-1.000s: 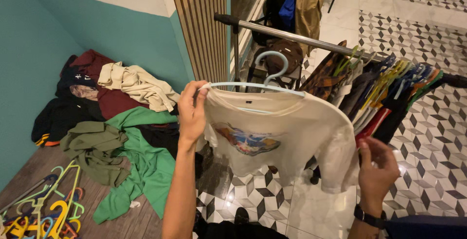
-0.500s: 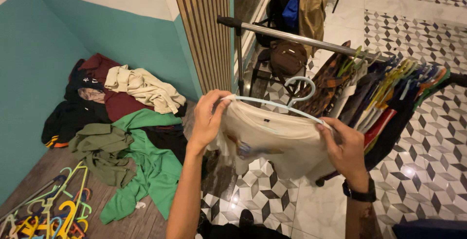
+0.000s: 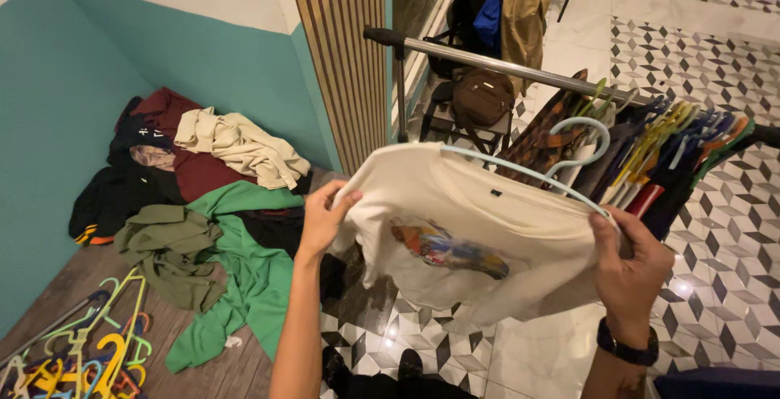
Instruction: The person picks up a white t-shirt, places it on a hanger, and hangs it on a clothing rack. Then the person picks up a green shirt, places it on a hanger, and hangs it on the same rack.
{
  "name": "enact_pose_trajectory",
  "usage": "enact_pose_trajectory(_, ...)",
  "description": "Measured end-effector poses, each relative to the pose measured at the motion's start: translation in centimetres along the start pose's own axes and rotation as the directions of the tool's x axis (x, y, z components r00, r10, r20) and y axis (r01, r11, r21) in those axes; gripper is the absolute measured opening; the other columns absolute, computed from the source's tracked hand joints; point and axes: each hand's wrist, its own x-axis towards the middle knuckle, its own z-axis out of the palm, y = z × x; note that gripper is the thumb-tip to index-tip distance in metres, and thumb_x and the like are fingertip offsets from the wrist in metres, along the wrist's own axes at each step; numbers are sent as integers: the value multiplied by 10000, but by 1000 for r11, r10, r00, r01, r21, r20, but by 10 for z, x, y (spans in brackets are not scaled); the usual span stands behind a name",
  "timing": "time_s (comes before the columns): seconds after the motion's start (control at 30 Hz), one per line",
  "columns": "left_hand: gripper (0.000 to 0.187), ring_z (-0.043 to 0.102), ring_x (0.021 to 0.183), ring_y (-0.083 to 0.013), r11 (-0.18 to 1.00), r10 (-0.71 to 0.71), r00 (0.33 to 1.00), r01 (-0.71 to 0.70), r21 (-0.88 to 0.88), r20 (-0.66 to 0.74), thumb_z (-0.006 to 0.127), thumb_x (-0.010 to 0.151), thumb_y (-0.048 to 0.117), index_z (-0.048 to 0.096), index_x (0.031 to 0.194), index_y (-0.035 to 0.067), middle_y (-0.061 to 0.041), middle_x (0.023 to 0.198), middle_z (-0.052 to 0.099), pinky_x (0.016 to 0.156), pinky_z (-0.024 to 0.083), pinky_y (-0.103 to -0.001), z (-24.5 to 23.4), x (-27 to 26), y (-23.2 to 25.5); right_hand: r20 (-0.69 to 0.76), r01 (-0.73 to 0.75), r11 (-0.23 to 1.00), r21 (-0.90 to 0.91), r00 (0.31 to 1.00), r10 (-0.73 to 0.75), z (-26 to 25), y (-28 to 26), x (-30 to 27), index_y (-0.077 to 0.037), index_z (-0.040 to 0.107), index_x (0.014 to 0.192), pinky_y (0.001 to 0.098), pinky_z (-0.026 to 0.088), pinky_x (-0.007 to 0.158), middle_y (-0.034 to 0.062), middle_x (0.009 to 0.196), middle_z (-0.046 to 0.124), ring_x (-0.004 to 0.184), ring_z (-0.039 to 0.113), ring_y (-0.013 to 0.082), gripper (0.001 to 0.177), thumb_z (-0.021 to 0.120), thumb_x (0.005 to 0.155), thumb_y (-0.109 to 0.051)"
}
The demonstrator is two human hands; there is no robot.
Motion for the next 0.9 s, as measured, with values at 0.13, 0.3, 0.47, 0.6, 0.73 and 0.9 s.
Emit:
enact_pose_trajectory(0.13,186,515,700,-63,985,-15,1000,19,170,-26,767,896,193,739,945,16,15,751,642,629,419,-248,-16,-9,-38,22,-78,994,81,997,76,-12,9,-4,16,750,1157,188,372,662,-30,813,630,695,486,26,170,755,1060,-123)
enact_pose_trajectory(0.3,322,661,845,-263,761,-176,982,183,622,-74,738,851,252,721,1136,104,-114,948,716,762,481,-419,-55,-20,-86,-2,-38,980,197,999,39,-28,27,-7,45,722,1162,171,432,745,-24,911,667,797,557,15,161,741,1080,-93)
enact_pose_trajectory(0.47,663,519,1204,-394,345,-273,913,387,855,-303,834,767,283,569,1362,158,-172,1355,554,930,375,-605,-64,-14,-80,17,-95,964,249,995,94,-27,31,-15,40,724,1142,170,391,688,-30,869,640,756,526,16,151,738,1060,-87)
enact_pose_trajectory(0.6,568,576,1244,-343,773,254,925,-18,634,-284,679,857,148,554,1409,101,-148,1306,592,1032,450,-482,-32,-12,-26,63,-64,987,150,996,55,-18,20,-20,29,744,1165,182,348,616,-30,792,618,665,487,15,176,740,1036,-90)
enact_pose_trajectory(0.73,431,556,1291,-270,928,364,900,-328,180,-238,620,1045,167,513,1437,22,-150,1389,550,1115,432,-429,16,-8,44,132,-21,982,189,991,-4,-5,4,-26,17,741,1122,169,375,610,-58,833,639,710,506,5,170,738,1006,-108)
enact_pose_trajectory(0.9,325,588,1040,-97,932,241,970,-233,-279,-7,668,1036,175,626,1314,12,-34,1150,659,909,450,-275,45,-2,70,98,-49,994,95,994,40,6,-3,-31,12,766,1108,184,301,566,-52,745,567,644,417,18,168,769,994,-111)
